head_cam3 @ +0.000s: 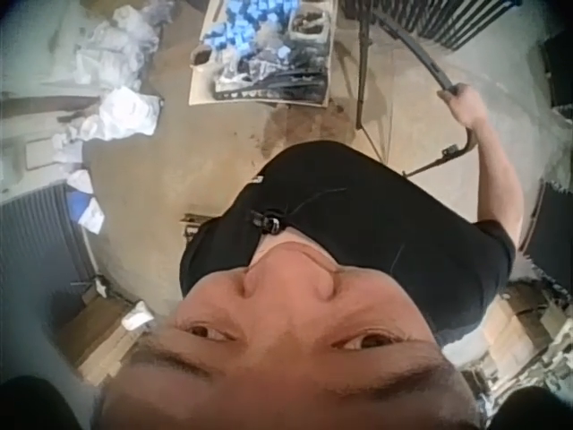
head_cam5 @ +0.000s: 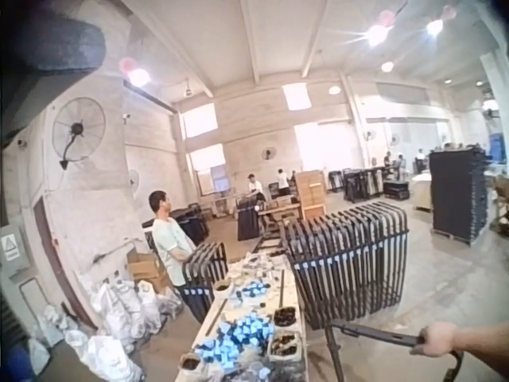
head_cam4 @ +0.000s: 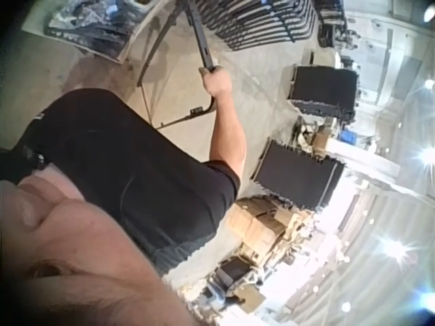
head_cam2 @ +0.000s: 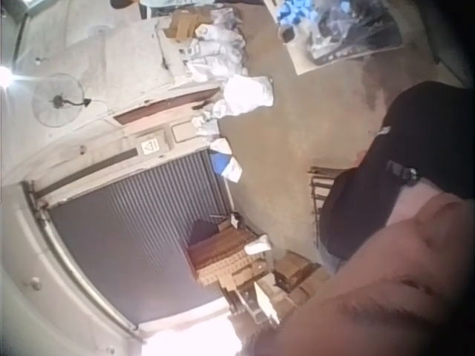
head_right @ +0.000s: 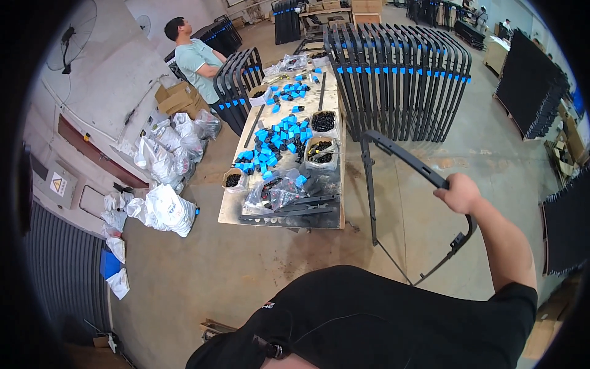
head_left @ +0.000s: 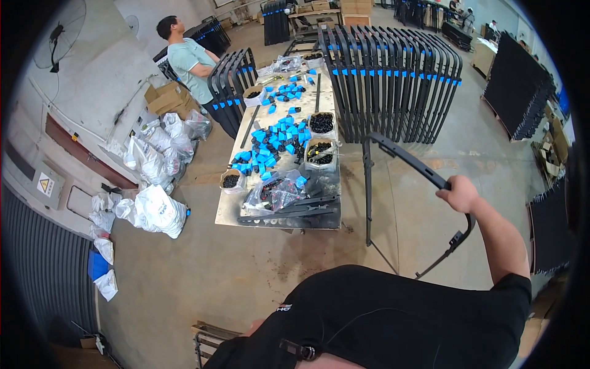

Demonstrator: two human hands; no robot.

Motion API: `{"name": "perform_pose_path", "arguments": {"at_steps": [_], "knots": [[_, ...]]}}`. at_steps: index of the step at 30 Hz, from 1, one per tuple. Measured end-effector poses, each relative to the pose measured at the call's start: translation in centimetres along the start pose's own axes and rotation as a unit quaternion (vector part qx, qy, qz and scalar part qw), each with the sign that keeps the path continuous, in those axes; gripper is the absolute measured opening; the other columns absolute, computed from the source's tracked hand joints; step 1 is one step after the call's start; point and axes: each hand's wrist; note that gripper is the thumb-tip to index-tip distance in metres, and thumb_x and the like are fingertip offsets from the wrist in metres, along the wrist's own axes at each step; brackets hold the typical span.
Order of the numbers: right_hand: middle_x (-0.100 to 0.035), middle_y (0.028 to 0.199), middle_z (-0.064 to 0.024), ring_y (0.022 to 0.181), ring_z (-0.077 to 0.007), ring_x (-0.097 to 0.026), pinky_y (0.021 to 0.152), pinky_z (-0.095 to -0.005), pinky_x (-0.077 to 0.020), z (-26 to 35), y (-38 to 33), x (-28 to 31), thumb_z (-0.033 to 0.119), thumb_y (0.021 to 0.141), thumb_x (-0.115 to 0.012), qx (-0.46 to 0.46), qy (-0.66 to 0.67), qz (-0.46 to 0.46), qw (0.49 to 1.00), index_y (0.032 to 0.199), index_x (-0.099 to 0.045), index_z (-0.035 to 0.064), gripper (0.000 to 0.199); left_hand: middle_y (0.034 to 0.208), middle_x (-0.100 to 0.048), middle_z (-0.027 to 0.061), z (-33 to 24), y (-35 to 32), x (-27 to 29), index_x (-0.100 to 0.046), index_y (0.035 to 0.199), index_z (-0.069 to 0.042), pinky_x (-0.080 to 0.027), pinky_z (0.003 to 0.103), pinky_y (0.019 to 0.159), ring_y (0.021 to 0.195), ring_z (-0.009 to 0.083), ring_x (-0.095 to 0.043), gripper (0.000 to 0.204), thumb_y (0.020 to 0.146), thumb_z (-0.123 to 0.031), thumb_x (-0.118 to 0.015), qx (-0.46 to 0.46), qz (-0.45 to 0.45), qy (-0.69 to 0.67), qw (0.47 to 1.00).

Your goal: Assembling metal furniture frames by attaching plastic joints and securing them with screws.

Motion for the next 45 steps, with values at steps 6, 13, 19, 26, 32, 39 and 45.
{"name": "perform_pose_path", "arguments": {"at_steps": [6, 13, 19, 26, 32, 39, 45], "knots": [[-0.069, 0.080, -0.0258, 0.079, -0.0387, -0.070, 0.076, -0.0446, -0.0543, 1.3, 8.9, -1.5, 0.041, 0.082, -0.071, 0.009, 0.029, -0.069, 0.997, 0.083, -0.071, -0.0063, 0.048, 0.089, -0.073, 0.0178, 2.4, -1.9, 0.0, -0.074, 0.091, -0.004, -0.053, 0.044, 0.077, 0.084, 0.0298, -0.070, 0.041, 0.088, -0.043, -0.061, 0.008, 0.006, -0.031, 0.999], [-0.067, 0.074, -0.0244, 0.073, -0.0363, -0.070, 0.072, -0.0441, -0.0536, 8.1, 16.7, -5.3, 0.040, 0.082, -0.071, 0.051, 0.173, -0.079, 0.980, 0.080, -0.069, -0.0109, 0.051, 0.089, -0.073, 0.0176, 3.6, -8.0, -2.4, -0.074, 0.091, -0.005, -0.053, 0.044, 0.077, 0.083, 0.0302, -0.070, 0.041, 0.088, -0.043, -0.061, 0.032, 0.033, -0.067, 0.997], [-0.071, 0.084, -0.0248, 0.082, -0.0341, -0.072, 0.077, -0.0425, -0.0540, 14.7, 21.8, -9.7, 0.036, 0.082, -0.075, 0.038, 0.248, -0.114, 0.961, 0.089, -0.073, -0.0080, 0.045, 0.089, -0.073, 0.0173, 2.8, -8.4, -1.6, -0.075, 0.091, -0.005, -0.053, 0.044, 0.077, 0.083, 0.0306, -0.070, 0.041, 0.088, -0.044, -0.061, 0.040, 0.005, -0.110, 0.993], [-0.072, 0.105, -0.0236, 0.097, -0.0290, -0.071, 0.080, -0.0395, -0.0527, 20.1, 24.1, -12.7, 0.020, 0.083, -0.074, 0.018, 0.488, -0.041, 0.871, 0.099, -0.069, -0.0160, 0.040, 0.088, -0.073, 0.0171, 2.3, -8.6, -1.5, -0.075, 0.092, -0.006, -0.053, 0.044, 0.077, 0.082, 0.0310, -0.070, 0.041, 0.088, -0.044, -0.060, 0.049, -0.026, -0.164, 0.985], [-0.063, 0.089, -0.0065, 0.077, -0.0151, -0.057, 0.066, -0.0327, -0.0489, 23.1, 23.3, -16.6, 0.030, 0.091, -0.071, 0.103, 0.546, 0.042, 0.830, 0.112, -0.059, -0.0010, 0.039, 0.088, -0.073, 0.0168, 2.9, -9.8, -2.4, -0.075, 0.092, -0.006, -0.053, 0.044, 0.077, 0.082, 0.0314, -0.070, 0.042, 0.088, -0.045, -0.060, 0.070, -0.044, -0.207, 0.975], [-0.061, 0.084, -0.0054, 0.065, -0.0190, -0.059, 0.058, -0.0389, -0.0526, 22.4, 19.0, -15.2, 0.030, 0.099, -0.061, 0.039, 0.727, 0.295, 0.620, 0.115, -0.054, 0.0079, 0.028, 0.088, -0.073, 0.0166, 4.4, -13.7, -6.6, -0.075, 0.092, -0.006, -0.053, 0.044, 0.077, 0.082, 0.0318, -0.070, 0.042, 0.088, -0.045, -0.060, 0.125, -0.043, -0.252, 0.959], [-0.062, 0.081, -0.0053, 0.064, -0.0183, -0.059, 0.058, -0.0379, -0.0513, 23.1, 18.5, -15.2, 0.029, 0.101, -0.059, 0.051, 0.697, 0.258, 0.667, 0.110, -0.053, 0.0099, 0.022, 0.087, -0.073, 0.0163, 6.4, -15.1, -9.2, -0.075, 0.093, -0.007, -0.054, 0.044, 0.076, 0.081, 0.0322, -0.070, 0.042, 0.087, -0.046, -0.060, 0.150, -0.041, -0.276, 0.948]]}}
Point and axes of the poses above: each hand's wrist, its own y-axis towards the middle knuckle, its own x-axis out of the back of the hand, z = x × y
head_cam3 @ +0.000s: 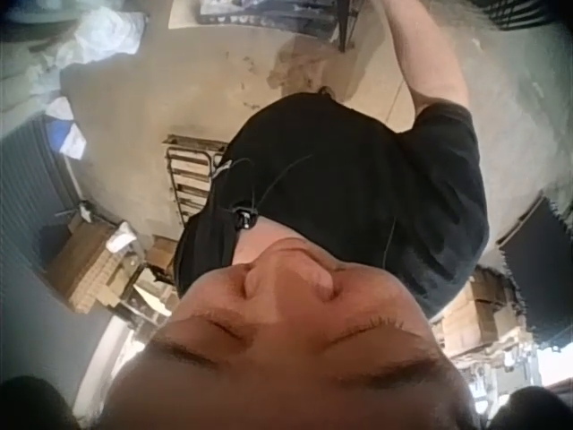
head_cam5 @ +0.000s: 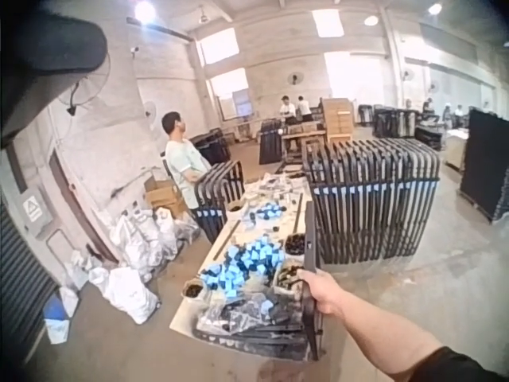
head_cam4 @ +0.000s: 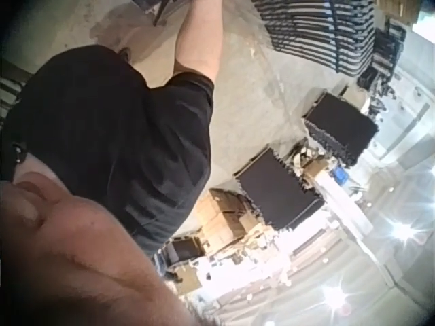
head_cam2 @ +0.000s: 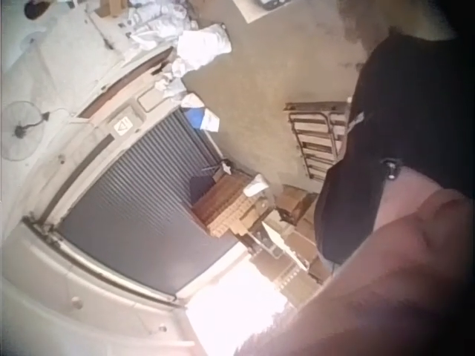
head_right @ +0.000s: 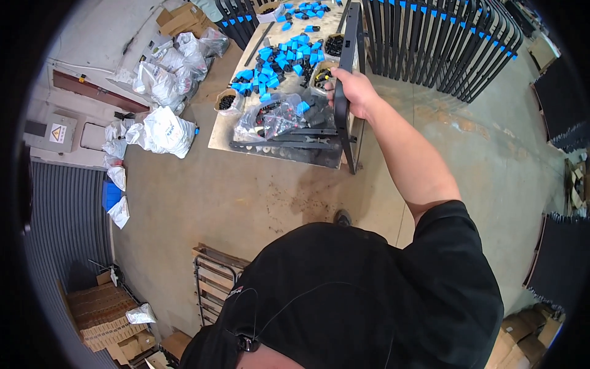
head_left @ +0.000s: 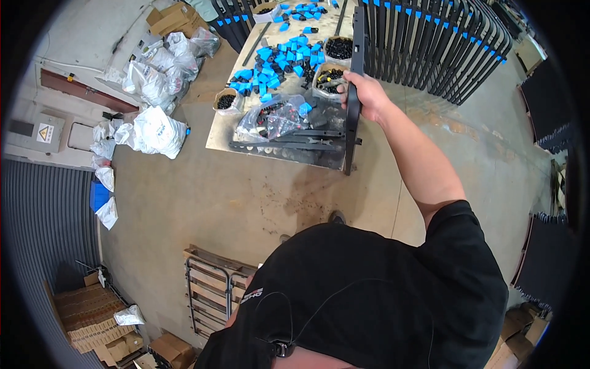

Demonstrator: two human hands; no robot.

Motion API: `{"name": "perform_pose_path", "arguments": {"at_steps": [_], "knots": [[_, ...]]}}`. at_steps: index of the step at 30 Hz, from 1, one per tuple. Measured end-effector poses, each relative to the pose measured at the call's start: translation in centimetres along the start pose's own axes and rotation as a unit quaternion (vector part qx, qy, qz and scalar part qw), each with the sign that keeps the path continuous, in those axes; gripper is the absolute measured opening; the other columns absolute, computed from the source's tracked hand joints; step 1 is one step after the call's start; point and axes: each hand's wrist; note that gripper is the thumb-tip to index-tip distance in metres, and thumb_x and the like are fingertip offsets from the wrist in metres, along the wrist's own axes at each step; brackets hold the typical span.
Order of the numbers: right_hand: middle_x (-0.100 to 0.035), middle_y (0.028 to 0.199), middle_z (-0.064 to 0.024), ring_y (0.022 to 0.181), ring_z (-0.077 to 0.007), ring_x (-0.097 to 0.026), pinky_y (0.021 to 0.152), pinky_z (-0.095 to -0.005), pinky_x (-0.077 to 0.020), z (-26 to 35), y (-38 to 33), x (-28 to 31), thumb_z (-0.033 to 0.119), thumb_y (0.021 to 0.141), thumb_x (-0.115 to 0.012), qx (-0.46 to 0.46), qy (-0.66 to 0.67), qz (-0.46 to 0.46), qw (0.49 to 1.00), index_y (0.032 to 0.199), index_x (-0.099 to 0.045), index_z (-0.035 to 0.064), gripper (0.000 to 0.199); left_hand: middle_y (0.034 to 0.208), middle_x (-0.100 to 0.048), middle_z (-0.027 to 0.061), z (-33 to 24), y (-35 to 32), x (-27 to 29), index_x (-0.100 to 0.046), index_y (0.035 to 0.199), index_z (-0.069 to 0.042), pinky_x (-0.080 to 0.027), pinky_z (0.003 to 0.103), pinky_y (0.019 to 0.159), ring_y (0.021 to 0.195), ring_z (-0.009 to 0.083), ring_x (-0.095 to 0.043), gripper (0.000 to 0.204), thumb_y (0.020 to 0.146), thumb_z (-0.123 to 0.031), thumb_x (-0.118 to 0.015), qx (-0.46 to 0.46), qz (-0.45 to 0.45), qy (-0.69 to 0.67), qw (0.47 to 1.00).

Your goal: Assembling metal furniture frames by attaching plastic joints and securing them with screws.

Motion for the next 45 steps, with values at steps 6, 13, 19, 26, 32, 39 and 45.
{"name": "perform_pose_path", "arguments": {"at_steps": [6, 13, 19, 26, 32, 39, 45], "knots": [[-0.063, 0.087, -0.0077, 0.081, -0.0196, -0.061, 0.072, -0.0392, -0.0500, -4.5, 0.0, 7.5, 0.039, 0.104, -0.048, 0.234, -0.347, -0.177, 0.891, 0.119, -0.066, 0.0027, 0.043, 0.082, -0.073, 0.0089, -8.3, -4.6, 1.6, -0.076, 0.099, -0.006, -0.055, 0.036, 0.067, 0.073, 0.0201, -0.069, 0.037, 0.084, -0.038, -0.063, 0.072, -0.028, 0.000, 0.997], [-0.069, 0.117, -0.0134, 0.094, -0.0286, -0.069, 0.076, -0.0426, -0.0566, -20.7, -15.9, 18.1, 0.048, 0.105, -0.041, -0.114, -0.464, -0.055, 0.876, 0.132, -0.058, 0.0057, 0.053, 0.090, -0.075, 0.0126, -1.3, -6.7, -1.9, -0.076, 0.103, -0.007, -0.058, 0.035, 0.075, 0.079, 0.0227, -0.072, 0.036, 0.081, -0.034, -0.064, 0.111, -0.110, -0.234, 0.960], [-0.067, 0.104, -0.0113, 0.085, -0.0254, -0.067, 0.068, -0.0395, -0.0545, -26.4, -12.2, 10.6, 0.040, 0.100, -0.049, -0.119, -0.569, 0.040, 0.812, 0.124, -0.059, 0.0058, 0.043, 0.103, -0.073, 0.0182, 13.0, -10.3, -5.7, -0.073, 0.108, 0.001, -0.058, 0.042, 0.077, 0.092, 0.0297, -0.072, 0.043, 0.082, -0.034, -0.066, 0.202, -0.038, -0.250, 0.946], [-0.064, 0.089, -0.0089, 0.074, -0.0216, -0.065, 0.058, -0.0359, -0.0521, -34.4, -11.1, 0.9, 0.031, 0.095, -0.059, -0.128, -0.658, 0.135, 0.729, 0.116, -0.060, 0.0060, 0.033, 0.094, -0.073, 0.0209, 33.2, -15.7, -11.9, -0.073, 0.100, 0.005, -0.058, 0.042, 0.070, 0.077, 0.0314, -0.073, 0.044, 0.085, -0.035, -0.062, 0.390, -0.039, -0.362, 0.846], [-0.064, 0.082, -0.0053, 0.067, -0.0140, -0.061, 0.060, -0.0293, -0.0490, -42.0, -13.8, -18.7, 0.023, 0.093, -0.061, -0.107, -0.629, 0.232, 0.734, 0.104, -0.063, 0.0023, 0.024, 0.070, -0.063, 0.0056, 35.1, -19.8, -7.7, -0.067, 0.090, -0.005, -0.044, 0.034, 0.047, 0.055, 0.0171, -0.058, 0.022, 0.086, -0.026, -0.064, 0.355, -0.166, -0.494, 0.776], [-0.062, 0.080, -0.0042, 0.063, -0.0139, -0.058, 0.054, -0.0302, -0.0470, -49.7, -14.0, -34.1, 0.019, 0.093, -0.067, -0.166, -0.673, 0.399, 0.601, 0.106, -0.064, 0.0024, 0.021, 0.072, -0.064, 0.0058, 33.4, -20.7, -13.8, -0.066, 0.083, -0.005, -0.047, 0.032, 0.051, 0.058, 0.0157, -0.059, 0.017, 0.087, -0.022, -0.063, 0.349, -0.174, -0.623, 0.679], [-0.066, 0.081, -0.0093, 0.067, -0.0238, -0.064, 0.058, -0.0384, -0.0516, -58.1, -2.3, -42.1, 0.022, 0.086, -0.071, -0.196, -0.798, 0.366, 0.438, 0.104, -0.065, 0.0045, 0.026, 0.063, -0.058, 0.0029, 26.5, -24.5, -12.7, -0.069, 0.082, -0.009, -0.035, 0.038, 0.042, 0.048, 0.0177, -0.050, 0.020, 0.089, -0.026, -0.061, 0.469, -0.133, -0.604, 0.630]]}}
Point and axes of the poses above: each hand's wrist, its own y-axis towards the middle knuckle, its own x-axis out of the back of the hand, z = x × y
